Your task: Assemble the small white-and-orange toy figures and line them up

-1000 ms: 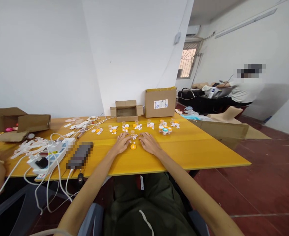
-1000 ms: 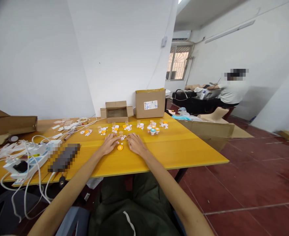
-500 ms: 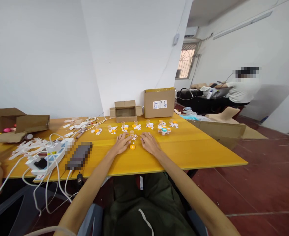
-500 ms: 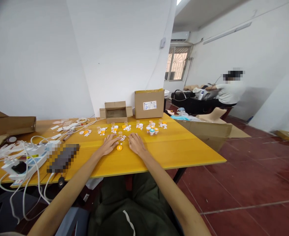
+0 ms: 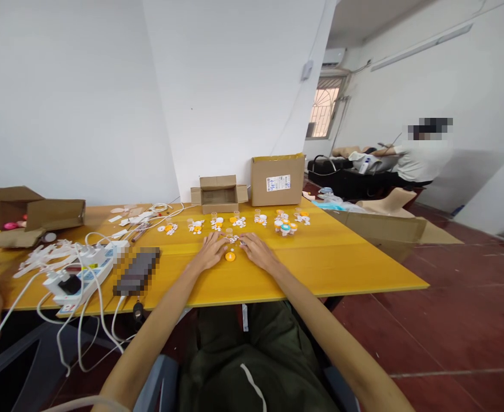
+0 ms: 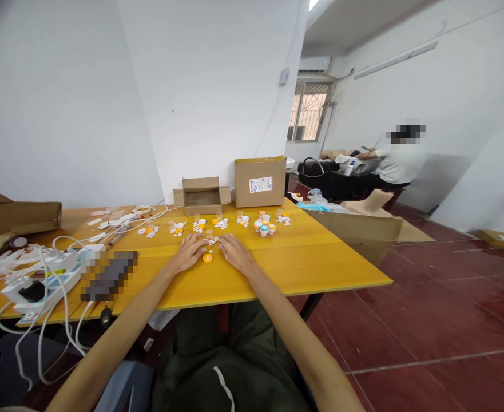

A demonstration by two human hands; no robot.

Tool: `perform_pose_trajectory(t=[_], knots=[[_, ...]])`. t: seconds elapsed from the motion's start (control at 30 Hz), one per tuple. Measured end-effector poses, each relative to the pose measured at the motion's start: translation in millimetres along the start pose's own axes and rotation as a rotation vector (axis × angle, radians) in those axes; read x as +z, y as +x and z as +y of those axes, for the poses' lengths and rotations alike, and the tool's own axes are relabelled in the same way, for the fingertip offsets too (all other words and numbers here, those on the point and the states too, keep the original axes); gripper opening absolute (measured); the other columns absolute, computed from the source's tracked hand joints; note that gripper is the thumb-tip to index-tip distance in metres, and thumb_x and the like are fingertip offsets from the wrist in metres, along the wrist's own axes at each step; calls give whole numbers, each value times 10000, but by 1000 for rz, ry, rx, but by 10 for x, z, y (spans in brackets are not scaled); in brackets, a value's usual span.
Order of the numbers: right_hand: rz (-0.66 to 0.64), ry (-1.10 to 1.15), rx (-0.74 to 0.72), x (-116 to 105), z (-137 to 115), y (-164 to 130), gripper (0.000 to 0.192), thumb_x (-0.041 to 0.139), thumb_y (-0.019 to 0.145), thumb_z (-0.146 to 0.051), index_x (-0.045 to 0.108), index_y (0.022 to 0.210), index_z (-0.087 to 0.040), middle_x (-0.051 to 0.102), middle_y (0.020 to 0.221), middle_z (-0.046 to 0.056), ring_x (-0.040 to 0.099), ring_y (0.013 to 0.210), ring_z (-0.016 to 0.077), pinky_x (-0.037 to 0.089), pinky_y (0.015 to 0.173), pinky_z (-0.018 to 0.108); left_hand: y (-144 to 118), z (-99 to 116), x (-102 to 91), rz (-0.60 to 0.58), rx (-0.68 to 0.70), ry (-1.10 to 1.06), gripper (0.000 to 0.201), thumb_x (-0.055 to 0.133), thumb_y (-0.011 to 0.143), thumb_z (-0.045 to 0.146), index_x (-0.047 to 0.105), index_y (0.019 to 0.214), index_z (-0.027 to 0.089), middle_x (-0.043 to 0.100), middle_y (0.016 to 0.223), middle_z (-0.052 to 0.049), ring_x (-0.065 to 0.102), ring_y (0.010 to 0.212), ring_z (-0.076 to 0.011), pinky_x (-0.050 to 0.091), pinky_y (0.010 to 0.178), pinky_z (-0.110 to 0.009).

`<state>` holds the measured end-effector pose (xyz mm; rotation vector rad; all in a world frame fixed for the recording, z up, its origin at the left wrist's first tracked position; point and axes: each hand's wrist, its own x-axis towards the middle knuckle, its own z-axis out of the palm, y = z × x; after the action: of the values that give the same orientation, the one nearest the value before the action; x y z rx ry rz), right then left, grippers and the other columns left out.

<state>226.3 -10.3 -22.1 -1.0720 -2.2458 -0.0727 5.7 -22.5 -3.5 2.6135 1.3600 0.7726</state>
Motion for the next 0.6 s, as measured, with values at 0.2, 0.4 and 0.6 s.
perform_pose_trajectory(t=[0.2,0.4,0.6], knots=[[-56,-37,-136,-140,-188,1,318,497,957,-164,661,1211,-262,626,1276,99,571,1151,225,477,978,405,-13,14,-5,58,33,0,232,547,865,156,671,1019,277,578,1227,-56,485,1177,-267,403,1043,-468],[-101,-66,-188,-167,-235,15,290,525,961,-200,692,1180,-289,605,1309,101,534,1185,234,451,967,403,-33,26,-19,55,68,-7,224,561,832,173,680,994,273,591,1198,-54,499,1133,-268,410,1013,-460],[-74,-48,-186,-138,-194,15,226,523,968,-210,717,1071,-264,620,1280,92,535,1149,225,453,933,377,-62,119,-115,-18,161,-53,149,571,854,255,646,983,261,574,1248,-55,487,1155,-269,396,1011,-466]])
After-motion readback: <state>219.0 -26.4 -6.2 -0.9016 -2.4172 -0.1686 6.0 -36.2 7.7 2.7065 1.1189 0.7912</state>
